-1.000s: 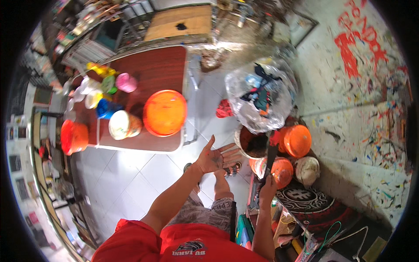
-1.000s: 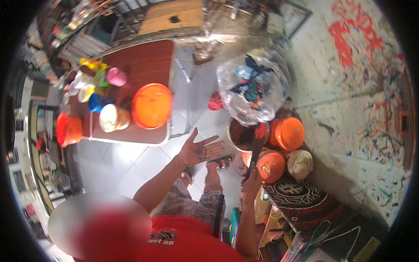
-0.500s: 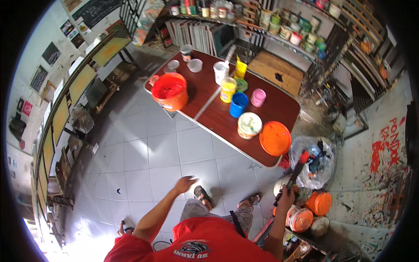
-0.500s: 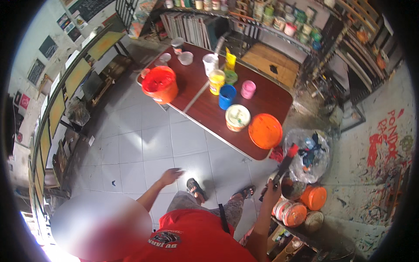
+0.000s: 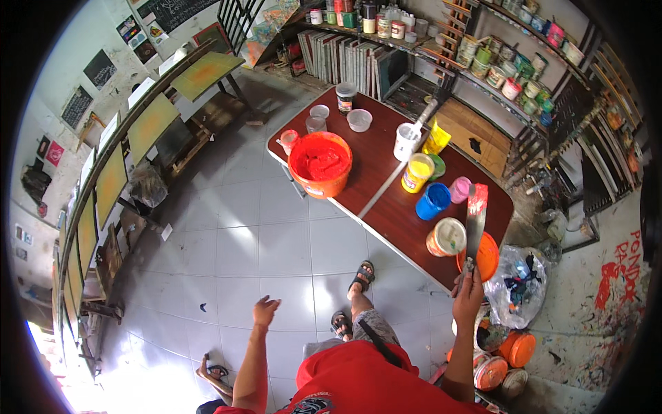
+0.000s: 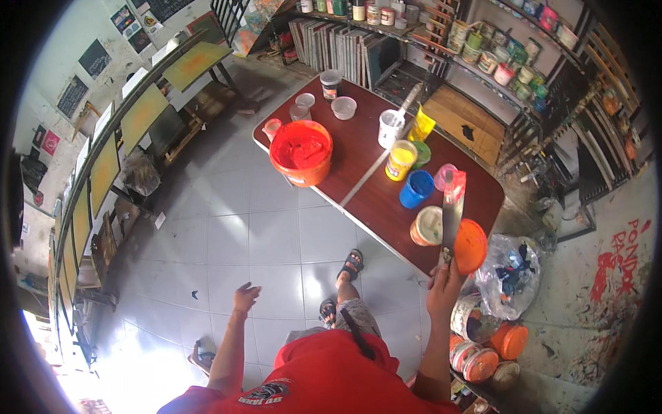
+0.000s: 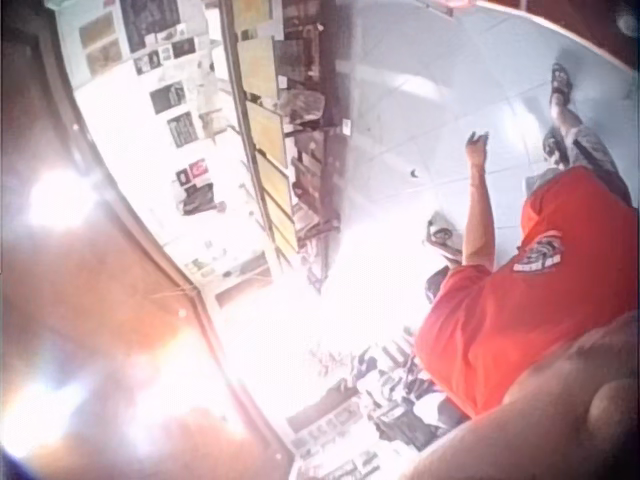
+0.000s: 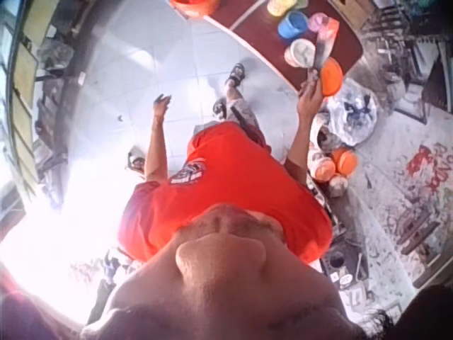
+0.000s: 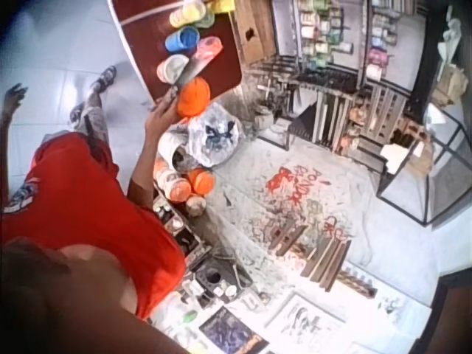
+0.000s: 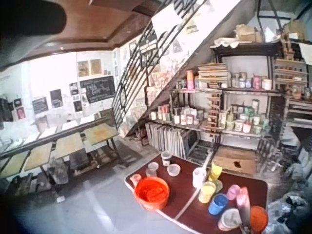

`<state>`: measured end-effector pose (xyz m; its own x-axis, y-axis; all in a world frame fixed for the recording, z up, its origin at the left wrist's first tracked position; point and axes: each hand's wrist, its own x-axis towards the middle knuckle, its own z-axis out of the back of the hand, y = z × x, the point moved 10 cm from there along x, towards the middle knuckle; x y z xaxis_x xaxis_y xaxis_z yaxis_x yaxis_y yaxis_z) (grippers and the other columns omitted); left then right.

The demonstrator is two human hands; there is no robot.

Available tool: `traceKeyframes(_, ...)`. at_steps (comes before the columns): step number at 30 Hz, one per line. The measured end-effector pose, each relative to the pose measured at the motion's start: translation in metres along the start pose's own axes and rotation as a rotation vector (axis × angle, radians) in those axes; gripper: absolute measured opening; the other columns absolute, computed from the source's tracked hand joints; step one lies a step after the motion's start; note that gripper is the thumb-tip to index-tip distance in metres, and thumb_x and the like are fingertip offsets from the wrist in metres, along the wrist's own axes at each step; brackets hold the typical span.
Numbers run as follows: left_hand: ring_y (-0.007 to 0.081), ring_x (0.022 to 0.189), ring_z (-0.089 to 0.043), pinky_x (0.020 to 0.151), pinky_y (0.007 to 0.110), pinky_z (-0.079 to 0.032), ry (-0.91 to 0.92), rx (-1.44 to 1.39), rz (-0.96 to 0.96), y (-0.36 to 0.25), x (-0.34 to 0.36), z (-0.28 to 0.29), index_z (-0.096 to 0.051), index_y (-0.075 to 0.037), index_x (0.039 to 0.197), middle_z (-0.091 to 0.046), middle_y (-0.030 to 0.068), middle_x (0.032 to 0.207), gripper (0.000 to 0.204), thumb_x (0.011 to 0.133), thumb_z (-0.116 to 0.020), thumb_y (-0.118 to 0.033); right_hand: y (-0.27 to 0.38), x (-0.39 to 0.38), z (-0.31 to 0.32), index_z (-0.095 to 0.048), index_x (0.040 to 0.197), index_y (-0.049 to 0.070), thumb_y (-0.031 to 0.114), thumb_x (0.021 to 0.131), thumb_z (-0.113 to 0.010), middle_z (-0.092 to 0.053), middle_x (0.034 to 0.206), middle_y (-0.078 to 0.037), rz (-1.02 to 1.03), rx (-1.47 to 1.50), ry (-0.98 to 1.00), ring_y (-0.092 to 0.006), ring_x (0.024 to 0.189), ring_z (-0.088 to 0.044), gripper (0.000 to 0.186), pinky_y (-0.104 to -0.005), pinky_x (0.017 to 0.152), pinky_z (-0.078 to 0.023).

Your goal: The person mixes red paint in a bucket using a spatula, periodically wiping the spatula on the edge of the bucket and another container to transfer or clear paint.

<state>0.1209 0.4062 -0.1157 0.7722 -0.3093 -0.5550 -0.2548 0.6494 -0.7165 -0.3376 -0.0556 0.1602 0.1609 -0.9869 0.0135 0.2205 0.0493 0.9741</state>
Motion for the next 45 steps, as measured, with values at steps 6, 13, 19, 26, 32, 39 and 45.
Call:
traceKeyframes(6,0.0354,0.129,-0.058,0.11,0.042,-0.047,0.175,0.422,-0.087,-0.12,0.043,-0.078,-0.03,0.005,0.154,-0.054,0.0224,0.145,0.107,0.078,-0.085,-0.045,0.088,0.085,-0.07,-0.045,0.149,-0.001,0.015,0.105,-0.049,-0.067,0.108,-0.018,0.234,-0.474,0.142,-0.023,0.081,-0.064,0.047,-0.037,0.074,-0.051)
traceKeyframes(13,0.0362,0.144,-0.041,0.117,0.043,-0.038,0.145,0.436,-0.298,-0.213,0.122,-0.114,-0.019,0.003,0.158,-0.043,0.023,0.155,0.117,0.075,-0.087,-0.044,0.144,0.174,-0.158,-0.067,0.125,0.001,0.024,0.098,-0.064,-0.072,0.102,-0.022,0.241,-0.655,0.34,-0.038,0.095,-0.069,0.036,-0.0436,0.084,-0.052)
traceKeyframes(19,0.042,0.144,-0.036,0.118,0.048,-0.035,0.078,0.339,-0.527,-0.277,0.181,-0.12,-0.001,0.001,0.16,-0.037,0.0227,0.157,0.142,0.062,-0.095,-0.041,0.224,0.197,-0.295,-0.071,0.106,0.007,0.032,0.096,-0.066,-0.072,0.084,-0.016,0.555,-1.1,0.676,-0.0368,0.074,-0.068,0.027,-0.0472,0.067,-0.053)
traceKeyframes(26,0.0415,0.141,-0.039,0.117,0.049,-0.036,0.096,0.191,-0.801,-0.379,0.236,-0.162,-0.029,-0.002,0.154,-0.04,0.0233,0.153,0.125,0.057,-0.095,-0.045,0.194,0.24,-0.487,-0.076,0.089,0.004,0.022,0.093,-0.064,-0.074,0.088,-0.018,0.552,-1.604,1.032,-0.0348,0.085,-0.073,0.022,-0.0477,0.077,-0.057)
traceKeyframes(32,0.04,0.133,-0.047,0.112,0.05,-0.04,0.186,0.012,-0.863,-0.44,0.247,-0.148,-0.035,-0.007,0.152,-0.046,0.0209,0.146,0.112,0.061,-0.093,-0.037,0.127,0.247,-0.596,-0.077,0.099,0.005,0.01,0.09,-0.06,-0.076,0.105,-0.016,0.513,-1.888,1.218,-0.0303,0.1,-0.073,0.02,-0.0419,0.086,-0.058)
traceKeyframes(39,0.0485,0.149,-0.026,0.122,0.052,-0.028,0.191,0.033,-0.869,-0.381,0.276,-0.167,-0.015,0.006,0.156,-0.024,0.0317,0.16,0.133,0.059,-0.095,-0.039,0.096,0.258,-0.603,-0.078,0.1,0.006,0.011,0.091,-0.058,-0.076,0.106,-0.015,0.37,-1.988,1.258,-0.0303,0.104,-0.072,0.022,-0.0416,0.088,-0.058)
traceKeyframes(45,0.0456,0.151,-0.021,0.123,0.057,-0.02,0.213,0.254,-0.905,-0.389,0.279,-0.169,-0.02,-0.001,0.157,-0.024,0.0258,0.161,0.122,0.066,-0.089,-0.044,0.076,0.262,-0.593,-0.077,0.105,0.007,0.011,0.092,-0.06,-0.074,0.114,-0.013,0.33,-1.994,1.302,-0.0287,0.11,-0.071,0.022,-0.0404,0.09,-0.058)
